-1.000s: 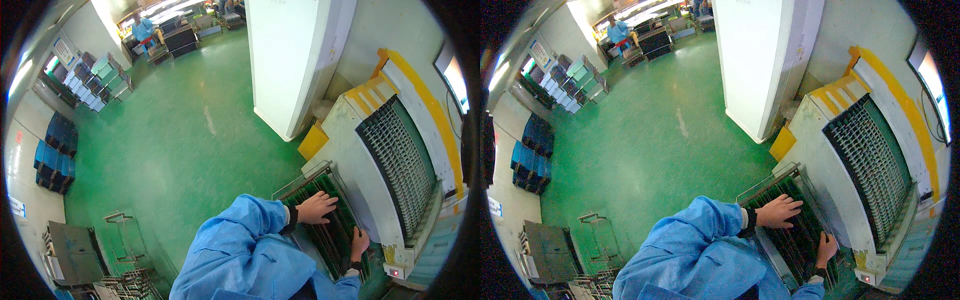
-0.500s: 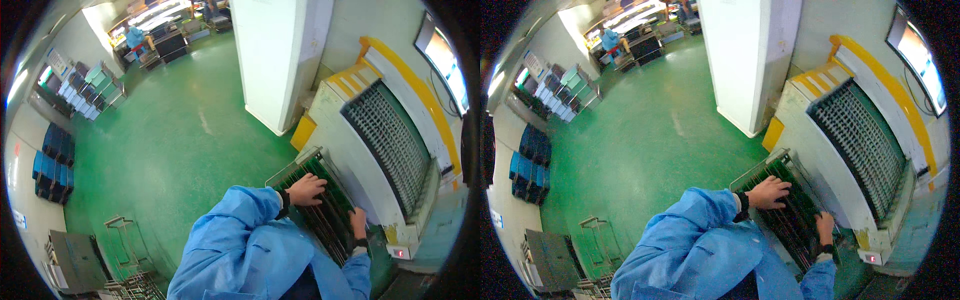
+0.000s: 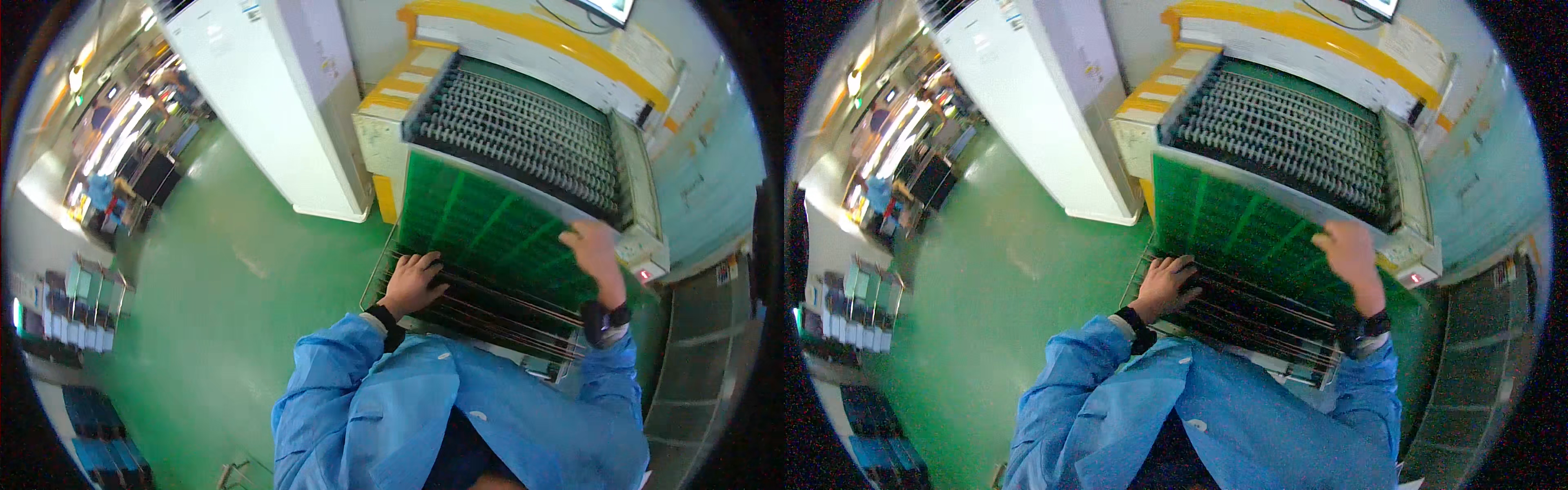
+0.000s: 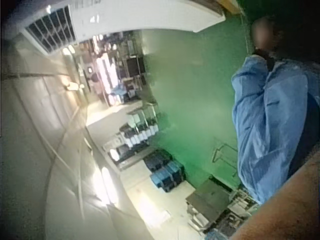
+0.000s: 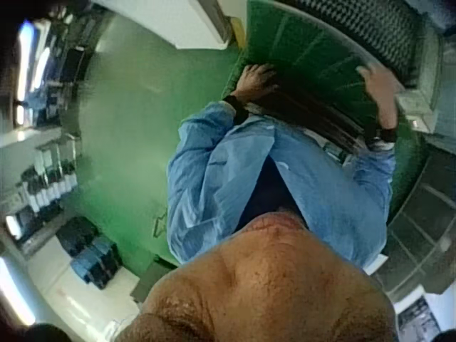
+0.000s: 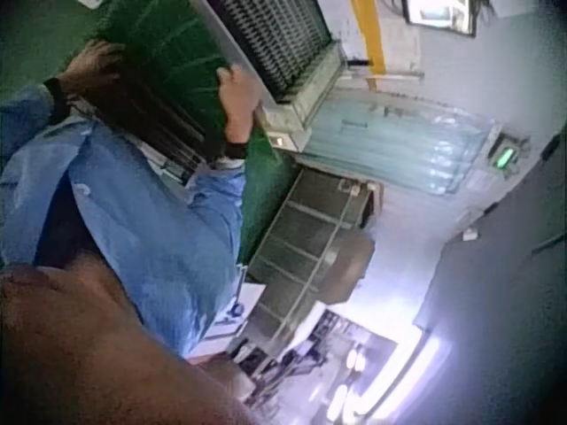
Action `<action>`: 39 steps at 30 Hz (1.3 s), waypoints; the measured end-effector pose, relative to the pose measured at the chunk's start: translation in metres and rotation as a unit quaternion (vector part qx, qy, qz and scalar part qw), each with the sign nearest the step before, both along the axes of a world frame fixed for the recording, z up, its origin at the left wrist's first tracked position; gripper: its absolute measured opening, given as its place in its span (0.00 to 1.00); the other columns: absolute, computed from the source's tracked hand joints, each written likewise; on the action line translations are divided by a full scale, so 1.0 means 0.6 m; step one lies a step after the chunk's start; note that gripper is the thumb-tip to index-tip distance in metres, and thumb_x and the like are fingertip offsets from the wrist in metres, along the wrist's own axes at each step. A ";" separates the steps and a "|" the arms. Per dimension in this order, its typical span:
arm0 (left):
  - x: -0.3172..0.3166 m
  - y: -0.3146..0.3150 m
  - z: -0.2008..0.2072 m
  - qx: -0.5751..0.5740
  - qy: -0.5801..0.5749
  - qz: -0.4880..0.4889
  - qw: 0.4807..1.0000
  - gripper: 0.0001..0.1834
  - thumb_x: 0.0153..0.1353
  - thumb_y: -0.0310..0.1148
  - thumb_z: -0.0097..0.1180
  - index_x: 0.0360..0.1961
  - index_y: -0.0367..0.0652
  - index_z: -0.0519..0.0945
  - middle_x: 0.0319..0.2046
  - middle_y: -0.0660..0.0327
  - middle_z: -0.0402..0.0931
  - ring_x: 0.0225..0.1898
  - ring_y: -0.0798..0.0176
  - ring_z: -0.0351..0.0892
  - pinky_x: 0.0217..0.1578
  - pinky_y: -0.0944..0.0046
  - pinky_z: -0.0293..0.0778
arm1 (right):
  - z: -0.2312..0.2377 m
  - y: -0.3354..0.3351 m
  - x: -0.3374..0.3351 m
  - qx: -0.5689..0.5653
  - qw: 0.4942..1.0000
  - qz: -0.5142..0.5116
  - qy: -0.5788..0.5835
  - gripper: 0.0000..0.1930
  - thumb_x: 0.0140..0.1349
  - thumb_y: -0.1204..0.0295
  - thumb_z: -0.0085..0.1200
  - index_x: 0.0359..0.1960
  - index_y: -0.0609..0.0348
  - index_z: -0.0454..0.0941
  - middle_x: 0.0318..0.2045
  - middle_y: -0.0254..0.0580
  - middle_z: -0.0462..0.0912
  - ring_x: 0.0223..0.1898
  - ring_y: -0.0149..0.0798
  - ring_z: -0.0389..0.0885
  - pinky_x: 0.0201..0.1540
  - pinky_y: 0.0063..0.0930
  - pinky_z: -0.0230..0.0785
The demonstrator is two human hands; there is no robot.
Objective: Loading and unloading circuit boards into an industrial processing machine and placing them on a drying rack.
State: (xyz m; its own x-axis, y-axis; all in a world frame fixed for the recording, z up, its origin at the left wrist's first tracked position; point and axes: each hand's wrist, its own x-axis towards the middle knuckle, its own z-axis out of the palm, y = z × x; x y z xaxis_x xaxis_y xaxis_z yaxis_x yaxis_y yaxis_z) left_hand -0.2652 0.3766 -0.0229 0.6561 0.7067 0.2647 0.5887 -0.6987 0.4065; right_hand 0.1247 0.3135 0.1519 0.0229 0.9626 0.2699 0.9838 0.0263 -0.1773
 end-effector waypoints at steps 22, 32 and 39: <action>0.018 0.019 0.005 0.021 0.042 0.001 0.999 0.25 0.63 0.51 0.66 0.54 0.45 0.85 0.65 0.60 0.75 0.59 0.52 0.76 0.62 0.47 0.68 | -0.150 0.155 0.120 0.096 0.497 -0.006 0.863 0.05 0.73 0.73 0.58 0.43 0.63 0.80 0.41 0.42 0.84 0.42 0.37 0.83 0.45 0.33 0.80; 0.018 0.024 0.009 -0.003 0.074 0.009 0.997 0.26 0.65 0.53 0.65 0.56 0.47 0.85 0.69 0.64 0.73 0.61 0.53 0.75 0.63 0.47 0.67 | -0.258 0.272 0.099 0.075 0.412 -0.041 0.907 0.06 0.73 0.72 0.61 0.39 0.60 0.77 0.36 0.39 0.80 0.39 0.37 0.80 0.48 0.32 0.81; 0.016 0.024 0.008 -0.007 0.065 0.011 0.998 0.26 0.64 0.52 0.64 0.56 0.46 0.84 0.68 0.63 0.72 0.60 0.54 0.75 0.62 0.48 0.67 | -0.210 0.303 0.090 -0.012 0.446 -0.048 0.894 0.12 0.76 0.66 0.57 0.44 0.65 0.79 0.43 0.48 0.85 0.42 0.43 0.86 0.45 0.33 0.82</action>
